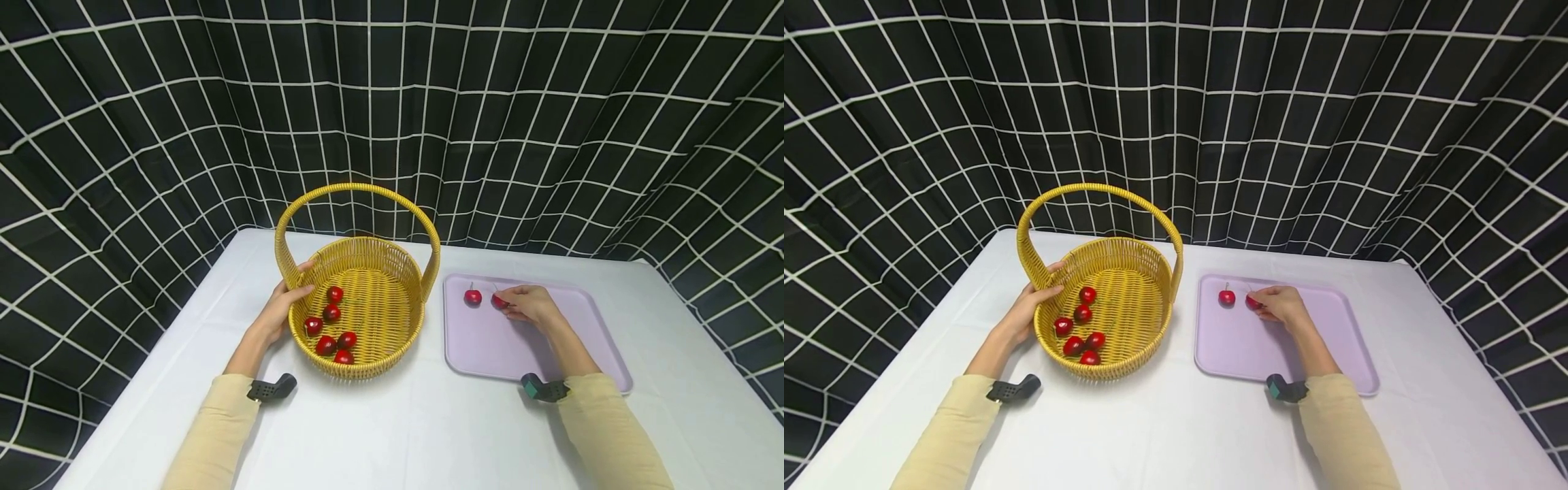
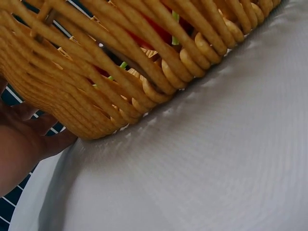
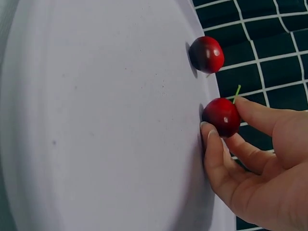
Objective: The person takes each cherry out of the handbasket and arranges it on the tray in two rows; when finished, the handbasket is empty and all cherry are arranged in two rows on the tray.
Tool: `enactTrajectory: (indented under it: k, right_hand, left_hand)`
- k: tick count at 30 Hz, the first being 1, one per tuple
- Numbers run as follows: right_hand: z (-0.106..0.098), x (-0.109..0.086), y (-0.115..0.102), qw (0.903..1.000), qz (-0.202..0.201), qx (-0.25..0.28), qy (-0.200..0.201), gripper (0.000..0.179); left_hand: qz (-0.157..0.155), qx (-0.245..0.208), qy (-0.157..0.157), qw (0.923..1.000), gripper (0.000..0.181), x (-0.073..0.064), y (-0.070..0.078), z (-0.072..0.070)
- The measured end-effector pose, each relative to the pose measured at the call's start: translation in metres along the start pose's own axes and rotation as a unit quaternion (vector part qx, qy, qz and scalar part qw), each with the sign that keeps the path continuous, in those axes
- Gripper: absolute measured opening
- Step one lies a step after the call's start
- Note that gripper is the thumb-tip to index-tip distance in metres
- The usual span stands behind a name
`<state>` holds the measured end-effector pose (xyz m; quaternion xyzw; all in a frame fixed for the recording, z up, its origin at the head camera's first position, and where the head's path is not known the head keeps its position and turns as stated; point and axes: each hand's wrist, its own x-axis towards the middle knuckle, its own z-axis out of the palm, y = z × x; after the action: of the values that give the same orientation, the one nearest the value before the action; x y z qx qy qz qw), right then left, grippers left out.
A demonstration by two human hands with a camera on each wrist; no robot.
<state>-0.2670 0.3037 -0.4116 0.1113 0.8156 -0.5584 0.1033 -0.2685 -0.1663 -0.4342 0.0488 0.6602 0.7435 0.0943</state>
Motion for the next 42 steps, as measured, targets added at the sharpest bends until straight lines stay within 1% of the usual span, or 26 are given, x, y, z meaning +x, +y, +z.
enactTrajectory:
  k: [5, 7, 9, 10, 13, 15, 18, 22, 32, 35, 39, 42]
  right_hand:
    - [-0.002, 0.000, 0.003, 0.9998, -0.016, 0.007, 0.006, 0.052]
    - [-0.004, 0.000, 0.006, 0.9994, -0.028, 0.019, 0.001, 0.050]
    - [-0.005, 0.000, 0.006, 0.9993, -0.033, 0.019, 0.001, 0.051]
    - [-0.006, 0.000, 0.007, 0.9993, -0.035, 0.016, 0.002, 0.051]
    - [-0.005, 0.001, 0.006, 0.9994, -0.030, -0.002, 0.019, 0.048]
    - [-0.003, 0.000, 0.005, 0.9990, -0.021, -0.022, 0.033, 0.048]
    - [-0.001, 0.000, 0.003, 0.9985, -0.018, -0.038, 0.035, 0.047]
    - [0.001, 0.001, 0.003, 0.9983, -0.020, -0.043, 0.032, 0.045]
    - [0.001, -0.002, 0.001, 0.9987, -0.022, -0.027, 0.037, 0.047]
    - [0.000, -0.004, 0.000, 0.9990, -0.024, -0.014, 0.033, 0.048]
    - [-0.005, -0.006, -0.002, 0.9995, -0.010, 0.010, 0.030, 0.054]
    - [-0.012, -0.009, -0.003, 0.9992, 0.005, 0.035, 0.017, 0.061]
  left_hand:
    - [0.002, 0.003, 0.002, 1.0000, 0.058, 0.000, -0.001, 0.000]
    - [0.002, 0.002, 0.002, 1.0000, 0.058, 0.000, -0.001, 0.000]
    - [0.003, 0.000, 0.001, 1.0000, 0.058, 0.000, -0.001, 0.000]
    - [0.004, -0.001, 0.000, 1.0000, 0.058, 0.000, -0.001, 0.000]
    - [0.005, -0.001, -0.001, 1.0000, 0.058, -0.001, 0.000, 0.000]
    - [0.005, -0.001, 0.000, 1.0000, 0.058, -0.001, 0.000, 0.000]
    - [0.004, 0.001, 0.002, 1.0000, 0.058, -0.001, -0.001, -0.001]
    - [0.003, 0.000, 0.003, 1.0000, 0.058, 0.000, -0.001, -0.001]
    - [0.002, -0.002, 0.002, 1.0000, 0.058, 0.001, -0.001, -0.001]
    - [0.002, -0.003, 0.004, 1.0000, 0.058, 0.001, -0.001, -0.001]
    - [0.001, -0.005, 0.003, 1.0000, 0.057, 0.000, -0.001, -0.001]
    - [0.001, -0.005, 0.002, 1.0000, 0.058, 0.000, -0.001, -0.001]
